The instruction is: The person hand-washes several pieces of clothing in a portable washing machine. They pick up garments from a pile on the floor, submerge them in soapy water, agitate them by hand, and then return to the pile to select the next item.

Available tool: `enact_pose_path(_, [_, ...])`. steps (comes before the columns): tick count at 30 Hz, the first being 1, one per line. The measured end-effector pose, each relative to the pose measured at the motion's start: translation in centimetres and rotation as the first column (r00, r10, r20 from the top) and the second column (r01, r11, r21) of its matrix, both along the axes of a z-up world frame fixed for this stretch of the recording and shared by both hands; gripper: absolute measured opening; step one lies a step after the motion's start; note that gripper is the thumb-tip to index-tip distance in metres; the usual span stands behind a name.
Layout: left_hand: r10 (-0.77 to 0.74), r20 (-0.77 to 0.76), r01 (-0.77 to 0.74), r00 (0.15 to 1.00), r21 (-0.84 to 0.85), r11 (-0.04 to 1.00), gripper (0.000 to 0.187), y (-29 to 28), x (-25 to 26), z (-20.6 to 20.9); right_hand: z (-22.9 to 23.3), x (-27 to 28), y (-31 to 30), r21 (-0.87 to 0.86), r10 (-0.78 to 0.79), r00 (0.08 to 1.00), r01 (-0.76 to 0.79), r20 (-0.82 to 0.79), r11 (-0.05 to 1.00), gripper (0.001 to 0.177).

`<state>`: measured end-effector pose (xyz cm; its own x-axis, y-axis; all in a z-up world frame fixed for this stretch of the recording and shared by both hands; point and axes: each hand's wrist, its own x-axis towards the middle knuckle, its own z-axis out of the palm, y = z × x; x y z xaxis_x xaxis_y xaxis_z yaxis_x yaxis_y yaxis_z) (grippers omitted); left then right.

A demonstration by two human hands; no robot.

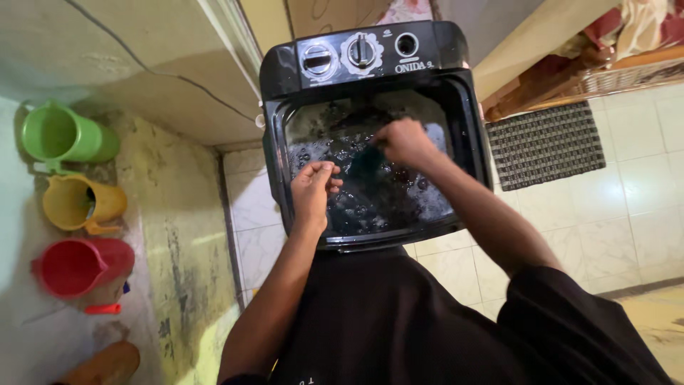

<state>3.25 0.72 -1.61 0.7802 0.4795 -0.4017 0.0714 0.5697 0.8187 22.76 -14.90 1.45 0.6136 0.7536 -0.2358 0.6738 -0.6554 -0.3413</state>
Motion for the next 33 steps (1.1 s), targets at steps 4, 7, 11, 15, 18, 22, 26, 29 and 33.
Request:
enact_pose_path(4, [-0.039,0.010,0.039,0.999,-0.004,0.999,0.013,-0.4,1.0,0.3,14.7,-1.1,-1.8,0.271,0.085,0.989,-0.114,0.117,0.956,0.026])
enact_pose_path(7, [-0.049,0.020,0.049,0.999,-0.018,0.999,0.012,-0.7,2.0,0.6,22.2,-1.9,-2.9,0.420,0.065,0.966,-0.168,0.248,0.892,0.017])
enact_pose_path(11, [-0.074,0.016,0.075,0.997,-0.035,0.997,0.012,-0.9,2.0,0.7,23.9,-2.1,-3.0,0.516,0.022,0.946,-0.196,0.324,0.834,0.021])
enact_pose_path(15, [-0.079,-0.009,0.079,0.997,-0.003,0.997,0.013,-0.6,1.2,0.3,16.5,-0.9,-2.1,0.500,0.068,0.981,-0.153,0.183,0.853,0.023])
enact_pose_path(18, [-0.035,-0.017,0.034,0.999,-0.026,0.999,0.012,-0.5,0.1,-0.3,6.0,0.9,-0.6,0.133,-0.082,0.997,0.080,0.004,0.988,0.030])
enact_pose_path(22, [-0.036,0.022,0.035,0.999,0.014,0.999,0.013,0.1,-0.6,-0.1,-10.0,2.4,0.5,-0.142,0.038,0.990,-0.018,0.138,0.990,0.033])
enact_pose_path(26, [-0.054,-0.026,0.056,0.998,0.070,0.996,0.014,-1.0,-2.3,-0.1,-22.3,0.3,0.6,-0.316,-0.008,0.998,0.028,0.065,0.948,0.022])
enact_pose_path(29, [-0.099,-0.037,0.101,0.994,0.065,0.993,0.015,-1.6,-3.1,-0.2,-25.8,-2.0,0.1,-0.336,0.001,1.000,0.007,0.024,0.942,0.023])
enact_pose_path(33, [-0.132,-0.073,0.135,0.988,0.033,0.990,0.015,-2.2,-3.6,-0.7,-23.6,-1.5,0.4,-0.314,-0.030,0.998,0.011,-0.057,0.949,0.024])
